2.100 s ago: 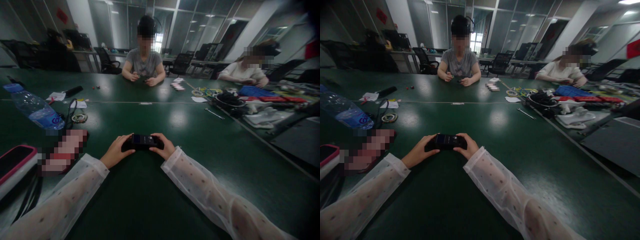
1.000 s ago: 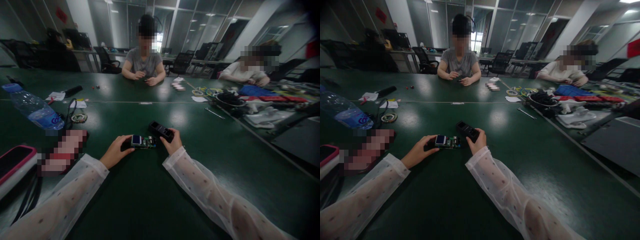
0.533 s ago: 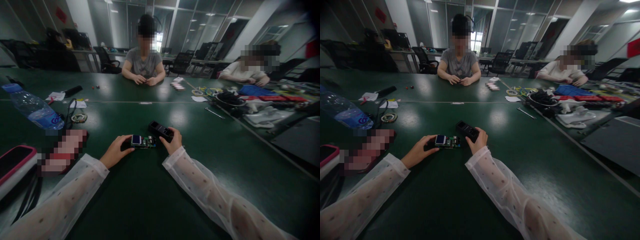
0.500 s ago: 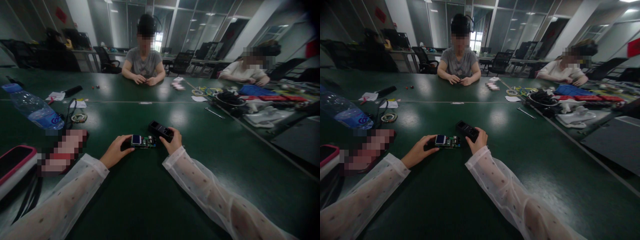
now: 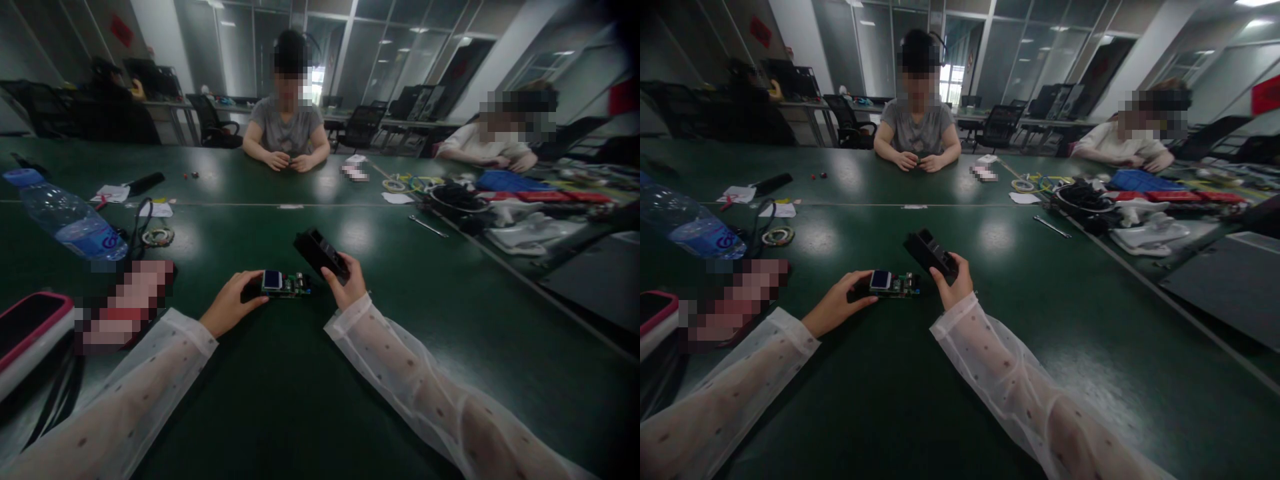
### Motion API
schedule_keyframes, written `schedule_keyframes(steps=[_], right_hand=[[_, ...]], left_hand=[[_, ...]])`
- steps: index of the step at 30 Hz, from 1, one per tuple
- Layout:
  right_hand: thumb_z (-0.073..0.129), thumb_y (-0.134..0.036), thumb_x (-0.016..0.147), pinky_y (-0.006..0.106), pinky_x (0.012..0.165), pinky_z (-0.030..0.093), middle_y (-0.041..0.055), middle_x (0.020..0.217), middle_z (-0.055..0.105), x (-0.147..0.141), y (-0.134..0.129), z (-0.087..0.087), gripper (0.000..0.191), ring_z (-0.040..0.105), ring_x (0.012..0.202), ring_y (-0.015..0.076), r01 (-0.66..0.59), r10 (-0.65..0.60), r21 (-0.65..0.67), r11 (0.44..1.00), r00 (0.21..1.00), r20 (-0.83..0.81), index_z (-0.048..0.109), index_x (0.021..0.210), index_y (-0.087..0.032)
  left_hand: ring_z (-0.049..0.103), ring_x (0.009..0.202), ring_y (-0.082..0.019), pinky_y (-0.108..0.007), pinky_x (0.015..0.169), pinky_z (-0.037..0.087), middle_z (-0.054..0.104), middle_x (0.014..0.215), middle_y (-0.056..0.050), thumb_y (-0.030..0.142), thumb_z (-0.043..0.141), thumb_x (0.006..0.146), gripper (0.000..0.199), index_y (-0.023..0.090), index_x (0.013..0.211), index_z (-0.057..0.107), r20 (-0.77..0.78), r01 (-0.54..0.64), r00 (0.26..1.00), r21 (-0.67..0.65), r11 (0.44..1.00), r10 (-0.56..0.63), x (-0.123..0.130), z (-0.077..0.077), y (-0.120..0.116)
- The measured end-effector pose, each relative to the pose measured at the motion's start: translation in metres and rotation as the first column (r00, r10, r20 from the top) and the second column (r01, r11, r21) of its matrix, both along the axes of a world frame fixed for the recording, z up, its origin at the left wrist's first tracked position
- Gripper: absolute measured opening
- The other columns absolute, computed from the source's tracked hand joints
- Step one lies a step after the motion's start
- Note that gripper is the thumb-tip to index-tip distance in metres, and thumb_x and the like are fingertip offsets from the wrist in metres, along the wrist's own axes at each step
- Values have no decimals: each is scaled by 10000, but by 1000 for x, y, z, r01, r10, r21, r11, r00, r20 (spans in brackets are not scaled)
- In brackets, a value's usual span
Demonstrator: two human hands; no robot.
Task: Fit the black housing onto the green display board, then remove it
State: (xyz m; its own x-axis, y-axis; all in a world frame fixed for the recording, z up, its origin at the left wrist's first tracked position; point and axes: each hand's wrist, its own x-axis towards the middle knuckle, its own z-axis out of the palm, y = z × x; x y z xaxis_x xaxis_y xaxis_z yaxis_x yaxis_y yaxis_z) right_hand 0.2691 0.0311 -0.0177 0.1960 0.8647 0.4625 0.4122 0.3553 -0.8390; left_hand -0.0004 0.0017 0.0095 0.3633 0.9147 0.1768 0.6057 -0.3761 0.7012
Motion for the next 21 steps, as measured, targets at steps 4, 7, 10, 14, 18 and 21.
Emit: schedule_keyframes(steps=[4, 7, 10, 14, 18, 21], right_hand=[[590, -418, 801, 433, 912, 480, 113, 1165, 532, -7, -10, 8, 521, 559, 1064, 246, -154, 151, 58, 986, 987, 54, 404, 1240, -208], [586, -389, 811, 434, 932, 466, 110, 1183, 521, -10, -17, 14, 515, 538, 1099, 255, -235, 220, 71, 969, 960, 173, 396, 1259, -220], [587, -366, 814, 436, 928, 464, 110, 1173, 525, -12, -21, 20, 500, 533, 1097, 257, -322, 297, 50, 945, 915, 273, 398, 1255, -223], [590, -335, 815, 446, 920, 462, 109, 1159, 523, -13, -20, 21, 496, 526, 1093, 256, -400, 366, 31, 916, 867, 339, 392, 1256, -228], [618, -292, 797, 453, 916, 459, 99, 1170, 517, -12, -15, 14, 520, 520, 1095, 252, -439, 418, -41, 897, 817, 398, 381, 1257, -244], [635, -272, 784, 457, 936, 443, 86, 1160, 522, -10, -13, 9, 551, 519, 1090, 246, -436, 435, -102, 894, 795, 423, 369, 1266, -253]], left_hand=[[526, 1034, -243, -426, 849, 464, 548, 1144, -62, 348, 613, 820, 485, 258, 1268, 448, 3, -1, 1000, 3, 1000, 1, 0, -1, 0], [531, 1031, -239, -415, 851, 466, 549, 1140, -62, 352, 618, 813, 497, 247, 1269, 447, 0, -6, 1000, 8, 1000, 6, -1, -3, 1], [542, 1014, -235, -404, 851, 471, 550, 1125, -70, 364, 633, 797, 503, 221, 1248, 462, 0, -28, 1000, 15, 1000, 28, -1, -6, 2], [555, 997, -235, -412, 858, 476, 554, 1094, -72, 382, 635, 792, 507, 215, 1240, 465, 0, -34, 999, 19, 999, 34, -1, -8, 2], [543, 1050, -243, -434, 901, 457, 537, 1155, -80, 396, 629, 795, 561, 237, 1290, 419, 17, -38, 999, 9, 999, 38, -1, -9, 2], [515, 1102, -263, -457, 921, 443, 513, 1219, -91, 403, 649, 773, 620, 250, 1313, 386, 31, -26, 999, 37, 999, 25, 1, -8, 1]])
